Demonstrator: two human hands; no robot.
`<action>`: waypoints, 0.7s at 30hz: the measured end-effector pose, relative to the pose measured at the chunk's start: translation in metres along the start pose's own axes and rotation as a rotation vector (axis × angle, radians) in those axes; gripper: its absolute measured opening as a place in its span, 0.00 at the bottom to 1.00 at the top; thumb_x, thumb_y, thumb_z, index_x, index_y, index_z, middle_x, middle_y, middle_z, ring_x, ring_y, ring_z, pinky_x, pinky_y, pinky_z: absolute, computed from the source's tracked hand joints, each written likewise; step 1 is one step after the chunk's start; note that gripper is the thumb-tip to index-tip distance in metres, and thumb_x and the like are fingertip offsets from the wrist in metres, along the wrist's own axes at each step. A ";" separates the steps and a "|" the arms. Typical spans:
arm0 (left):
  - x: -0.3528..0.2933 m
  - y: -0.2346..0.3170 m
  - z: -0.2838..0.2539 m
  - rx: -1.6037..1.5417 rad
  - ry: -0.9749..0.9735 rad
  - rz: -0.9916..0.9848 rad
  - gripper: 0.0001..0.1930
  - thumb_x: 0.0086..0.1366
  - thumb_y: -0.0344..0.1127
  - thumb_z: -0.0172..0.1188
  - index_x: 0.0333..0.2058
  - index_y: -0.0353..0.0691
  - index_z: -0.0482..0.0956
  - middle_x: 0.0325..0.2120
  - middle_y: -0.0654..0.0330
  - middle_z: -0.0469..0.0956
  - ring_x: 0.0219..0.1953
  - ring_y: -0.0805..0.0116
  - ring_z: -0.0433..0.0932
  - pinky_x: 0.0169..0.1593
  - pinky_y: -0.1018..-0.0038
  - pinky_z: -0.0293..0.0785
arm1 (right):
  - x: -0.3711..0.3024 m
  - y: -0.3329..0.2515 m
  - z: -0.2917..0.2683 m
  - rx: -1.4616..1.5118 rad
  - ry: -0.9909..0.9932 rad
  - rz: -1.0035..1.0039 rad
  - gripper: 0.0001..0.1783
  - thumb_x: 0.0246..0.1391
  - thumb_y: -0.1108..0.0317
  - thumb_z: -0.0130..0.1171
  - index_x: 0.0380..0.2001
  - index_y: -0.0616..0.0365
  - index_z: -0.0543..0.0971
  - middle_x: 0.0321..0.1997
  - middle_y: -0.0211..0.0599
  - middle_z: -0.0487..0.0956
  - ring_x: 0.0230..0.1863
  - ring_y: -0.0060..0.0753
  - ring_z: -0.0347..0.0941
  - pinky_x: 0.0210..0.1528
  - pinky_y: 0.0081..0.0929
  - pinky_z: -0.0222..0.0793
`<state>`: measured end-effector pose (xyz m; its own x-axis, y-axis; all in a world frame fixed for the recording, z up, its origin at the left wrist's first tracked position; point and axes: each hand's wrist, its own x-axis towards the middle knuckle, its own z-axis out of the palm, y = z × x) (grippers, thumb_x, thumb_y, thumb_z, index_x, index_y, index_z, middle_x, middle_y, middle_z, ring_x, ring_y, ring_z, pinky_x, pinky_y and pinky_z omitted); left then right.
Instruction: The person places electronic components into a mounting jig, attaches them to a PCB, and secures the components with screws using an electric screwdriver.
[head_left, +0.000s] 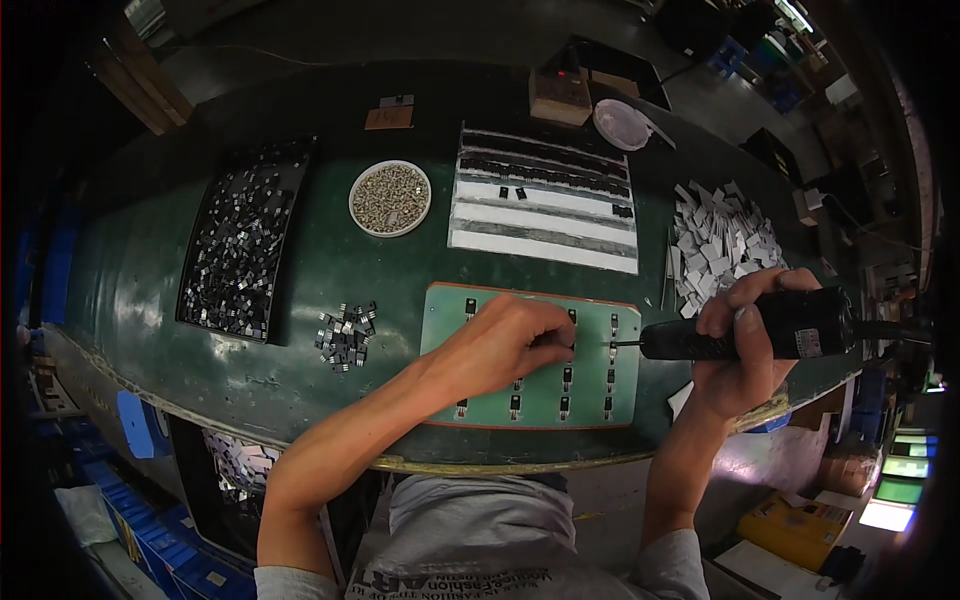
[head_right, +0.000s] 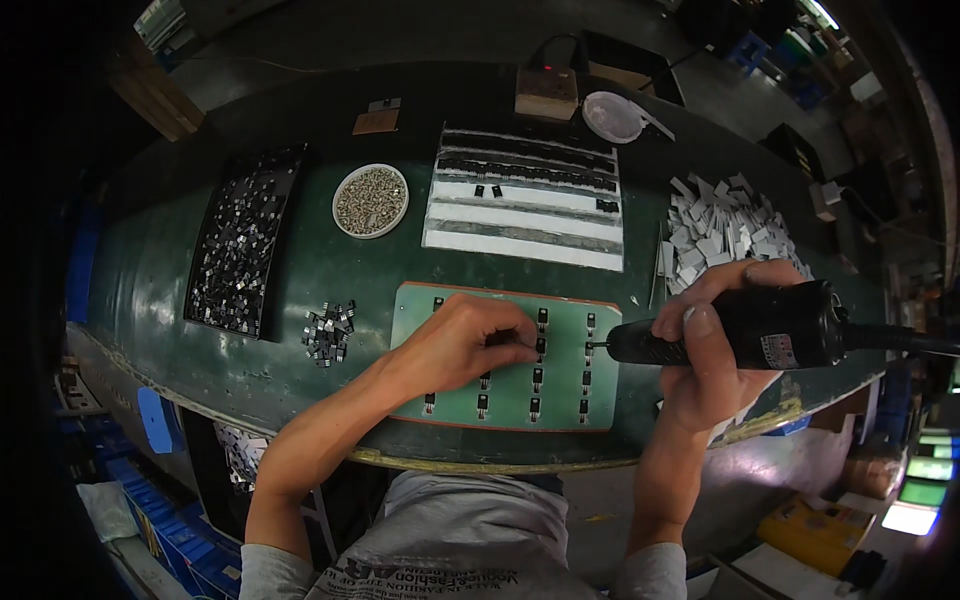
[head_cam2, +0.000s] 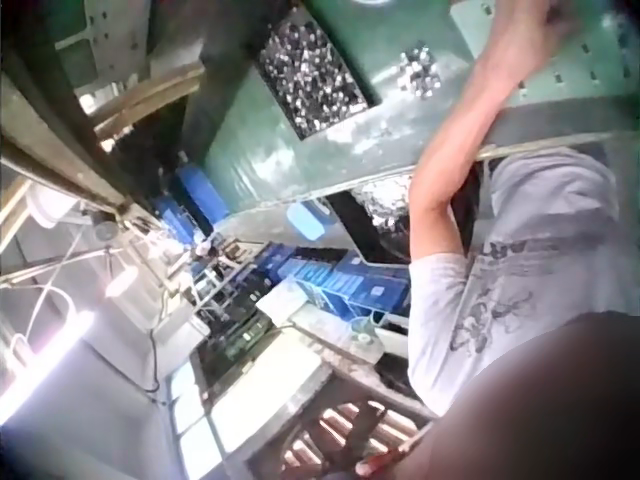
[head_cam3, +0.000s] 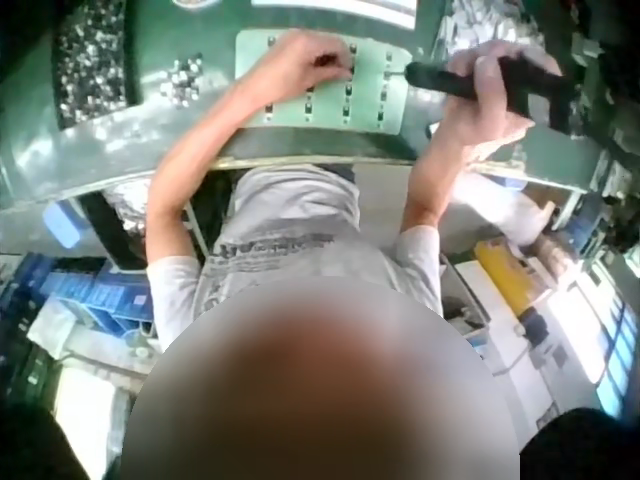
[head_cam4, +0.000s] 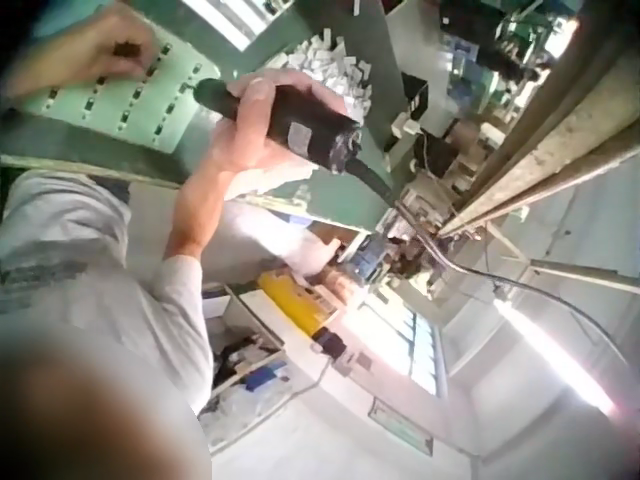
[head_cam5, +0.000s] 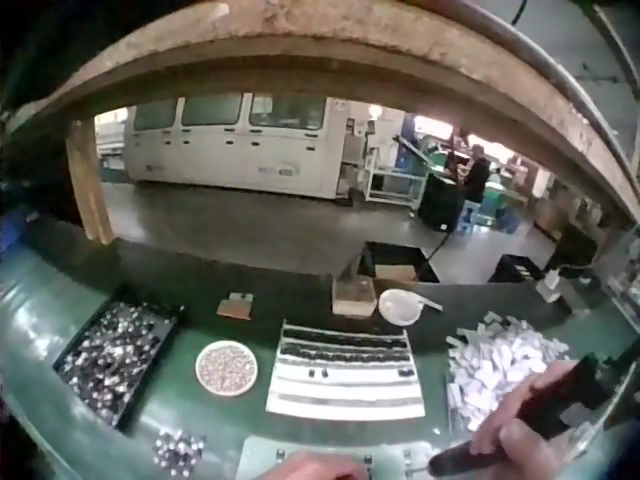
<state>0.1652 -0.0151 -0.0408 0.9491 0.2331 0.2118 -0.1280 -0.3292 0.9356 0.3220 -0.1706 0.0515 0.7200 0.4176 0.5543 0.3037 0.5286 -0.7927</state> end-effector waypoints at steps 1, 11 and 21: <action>0.000 -0.001 0.001 0.010 -0.002 0.019 0.06 0.58 0.24 0.69 0.33 0.32 0.81 0.28 0.48 0.81 0.31 0.46 0.81 0.33 0.61 0.74 | 0.001 0.001 0.001 0.006 -0.034 0.006 0.28 0.49 0.81 0.59 0.54 0.61 0.65 0.32 0.47 0.74 0.21 0.29 0.72 0.25 0.25 0.74; -0.002 0.001 0.001 0.041 -0.004 0.016 0.09 0.57 0.21 0.65 0.38 0.32 0.85 0.35 0.48 0.83 0.38 0.47 0.83 0.39 0.60 0.79 | 0.002 0.005 0.011 0.022 -0.106 0.062 0.26 0.47 0.82 0.62 0.48 0.58 0.65 0.27 0.43 0.75 0.20 0.28 0.71 0.25 0.23 0.72; -0.004 -0.001 0.002 0.125 -0.043 0.033 0.10 0.60 0.23 0.66 0.41 0.34 0.83 0.36 0.50 0.83 0.38 0.52 0.84 0.38 0.64 0.79 | -0.007 -0.019 0.001 0.237 -0.107 -0.101 0.25 0.51 0.76 0.56 0.53 0.58 0.63 0.35 0.42 0.72 0.23 0.28 0.70 0.20 0.25 0.72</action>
<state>0.1622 -0.0176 -0.0428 0.9568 0.1813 0.2271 -0.1251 -0.4483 0.8851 0.3107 -0.1831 0.0633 0.6196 0.4230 0.6612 0.2068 0.7246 -0.6574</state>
